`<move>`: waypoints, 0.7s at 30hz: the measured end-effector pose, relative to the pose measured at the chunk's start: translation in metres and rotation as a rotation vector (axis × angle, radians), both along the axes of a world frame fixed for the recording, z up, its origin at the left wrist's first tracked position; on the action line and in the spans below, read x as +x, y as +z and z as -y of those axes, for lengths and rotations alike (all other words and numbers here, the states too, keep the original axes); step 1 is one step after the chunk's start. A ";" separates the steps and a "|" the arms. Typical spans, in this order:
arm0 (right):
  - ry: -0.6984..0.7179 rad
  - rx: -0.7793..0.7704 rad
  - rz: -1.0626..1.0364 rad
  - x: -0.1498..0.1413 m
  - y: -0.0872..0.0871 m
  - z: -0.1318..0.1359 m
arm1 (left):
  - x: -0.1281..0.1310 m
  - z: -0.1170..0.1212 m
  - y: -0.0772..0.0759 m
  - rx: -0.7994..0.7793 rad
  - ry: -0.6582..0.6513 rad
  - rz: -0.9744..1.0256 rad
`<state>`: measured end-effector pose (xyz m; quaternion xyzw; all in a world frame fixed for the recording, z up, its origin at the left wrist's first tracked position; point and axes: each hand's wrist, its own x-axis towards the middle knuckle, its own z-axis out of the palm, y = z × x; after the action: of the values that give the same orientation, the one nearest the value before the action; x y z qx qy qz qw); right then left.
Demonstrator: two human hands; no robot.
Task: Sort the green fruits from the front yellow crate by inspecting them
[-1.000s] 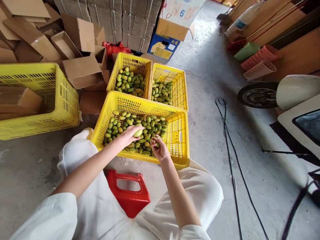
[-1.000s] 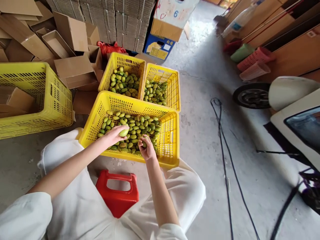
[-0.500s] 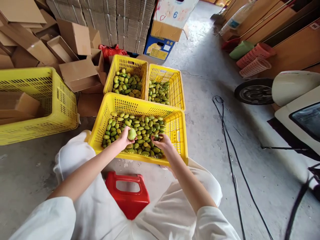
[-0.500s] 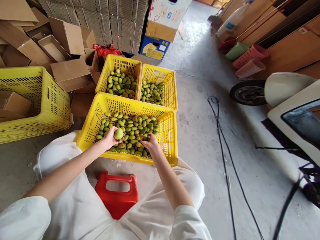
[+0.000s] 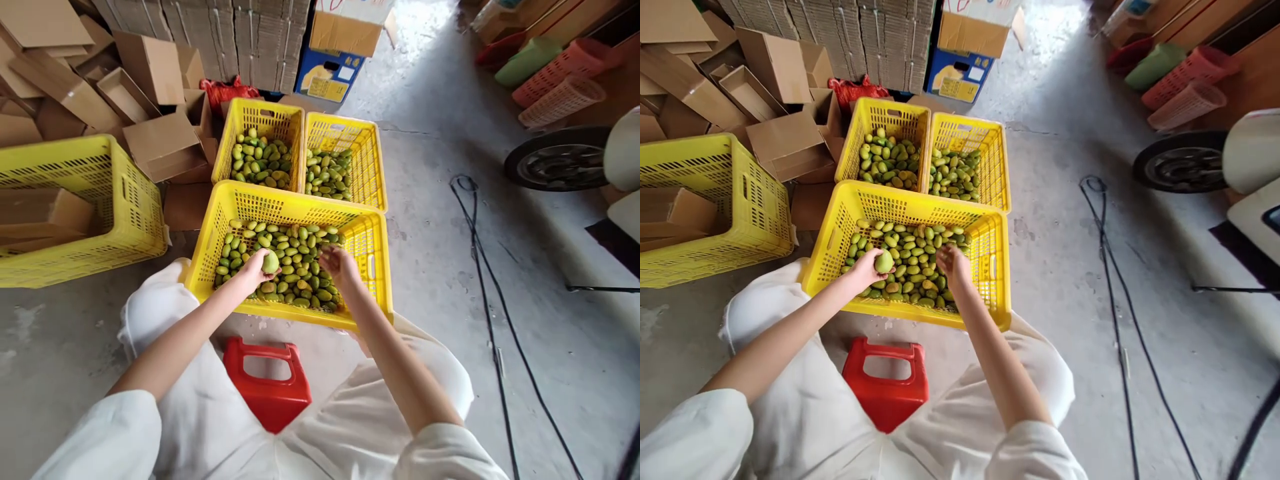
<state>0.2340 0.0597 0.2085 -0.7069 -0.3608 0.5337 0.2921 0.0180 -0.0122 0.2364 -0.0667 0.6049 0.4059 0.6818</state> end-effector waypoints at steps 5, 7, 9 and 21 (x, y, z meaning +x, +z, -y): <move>0.299 -0.052 0.415 0.010 -0.039 0.113 | 0.001 0.000 -0.004 -0.071 0.035 -0.049; 0.361 -0.026 0.522 0.010 -0.045 0.132 | 0.004 0.002 -0.004 -0.103 0.036 -0.057; 0.417 -0.023 0.595 0.009 -0.049 0.135 | 0.007 0.008 -0.004 -0.141 0.034 -0.060; 0.617 0.020 0.708 0.017 -0.062 0.128 | -0.011 -0.074 0.019 -0.153 0.206 -0.198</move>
<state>0.2507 -0.0684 0.1463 -0.7022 -0.6368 0.3181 -0.0144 0.0069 0.0622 0.2556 -0.1395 0.6884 0.4310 0.5665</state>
